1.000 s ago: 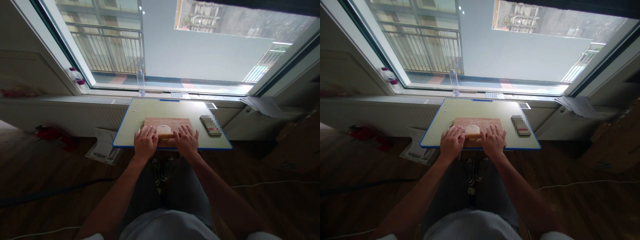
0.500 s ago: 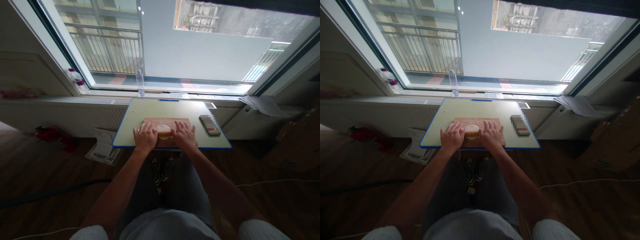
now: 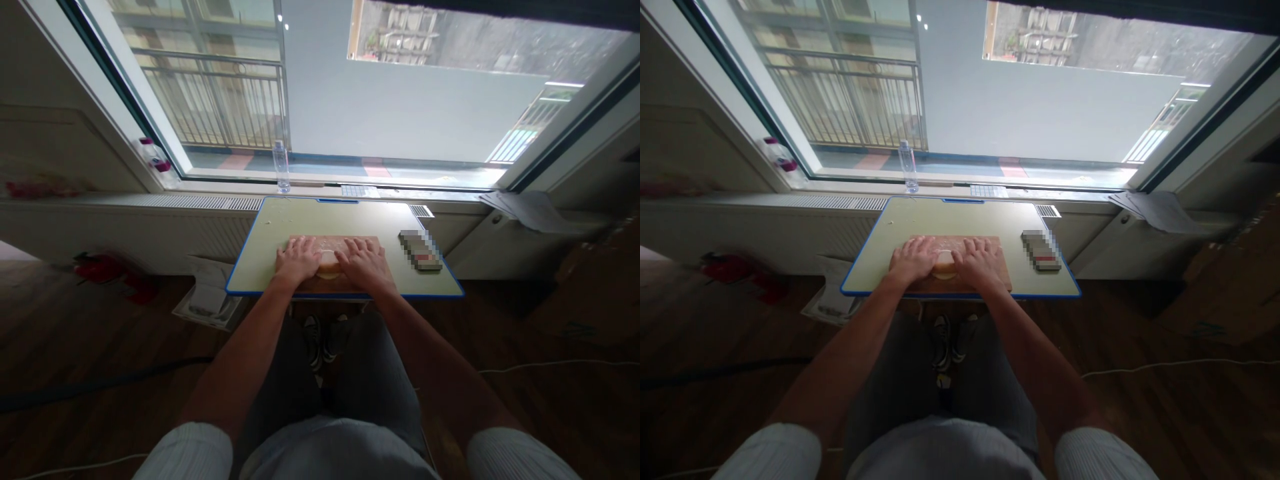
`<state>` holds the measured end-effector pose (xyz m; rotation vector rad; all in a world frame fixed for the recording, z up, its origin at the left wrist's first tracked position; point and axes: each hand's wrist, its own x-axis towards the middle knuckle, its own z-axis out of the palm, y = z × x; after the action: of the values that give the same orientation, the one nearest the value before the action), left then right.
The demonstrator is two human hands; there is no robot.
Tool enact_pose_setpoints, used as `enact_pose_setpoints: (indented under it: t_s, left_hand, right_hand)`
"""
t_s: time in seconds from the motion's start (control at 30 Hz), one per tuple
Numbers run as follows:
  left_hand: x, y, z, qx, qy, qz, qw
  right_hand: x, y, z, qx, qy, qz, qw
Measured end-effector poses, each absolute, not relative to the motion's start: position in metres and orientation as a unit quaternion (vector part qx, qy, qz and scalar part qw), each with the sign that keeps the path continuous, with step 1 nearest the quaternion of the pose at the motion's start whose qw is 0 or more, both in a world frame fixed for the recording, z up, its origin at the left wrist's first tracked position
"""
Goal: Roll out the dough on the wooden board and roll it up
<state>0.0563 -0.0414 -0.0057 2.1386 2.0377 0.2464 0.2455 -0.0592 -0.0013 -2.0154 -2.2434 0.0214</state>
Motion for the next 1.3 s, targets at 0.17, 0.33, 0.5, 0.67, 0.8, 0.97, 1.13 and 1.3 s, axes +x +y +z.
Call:
enact_pose_setpoints:
  t_s: [0.17,0.33,0.5,0.67,0.8,0.97,1.13,1.3]
  left_hand:
    - [0.057,-0.046,-0.005,0.718,0.688,0.062,0.083]
    - [0.054,-0.037,-0.005,0.721,0.683,0.065,0.099]
    - [0.053,-0.027,-0.002,0.717,0.682,0.063,0.130]
    - [0.054,-0.016,-0.001,0.709,0.688,0.055,0.141]
    - [0.054,-0.007,-0.004,0.714,0.686,0.065,0.126]
    - [0.054,0.000,-0.006,0.718,0.683,0.087,0.098]
    - [0.056,0.007,-0.002,0.716,0.687,0.095,0.079]
    - [0.057,0.014,0.001,0.712,0.690,0.112,0.067]
  right_hand:
    - [0.244,-0.063,-0.006,-0.679,-0.730,-0.010,0.075]
    - [0.243,-0.056,0.002,-0.682,-0.728,0.024,0.062]
    - [0.242,-0.050,0.014,-0.664,-0.746,0.033,0.043]
    - [0.242,-0.039,0.014,-0.650,-0.759,0.041,0.008]
    - [0.243,-0.032,0.013,-0.638,-0.769,0.036,0.009]
    - [0.247,-0.025,0.014,-0.591,-0.807,-0.011,-0.003]
    - [0.250,-0.012,0.011,-0.575,-0.818,-0.019,-0.016]
    - [0.249,0.002,0.008,-0.615,-0.788,0.031,0.008]
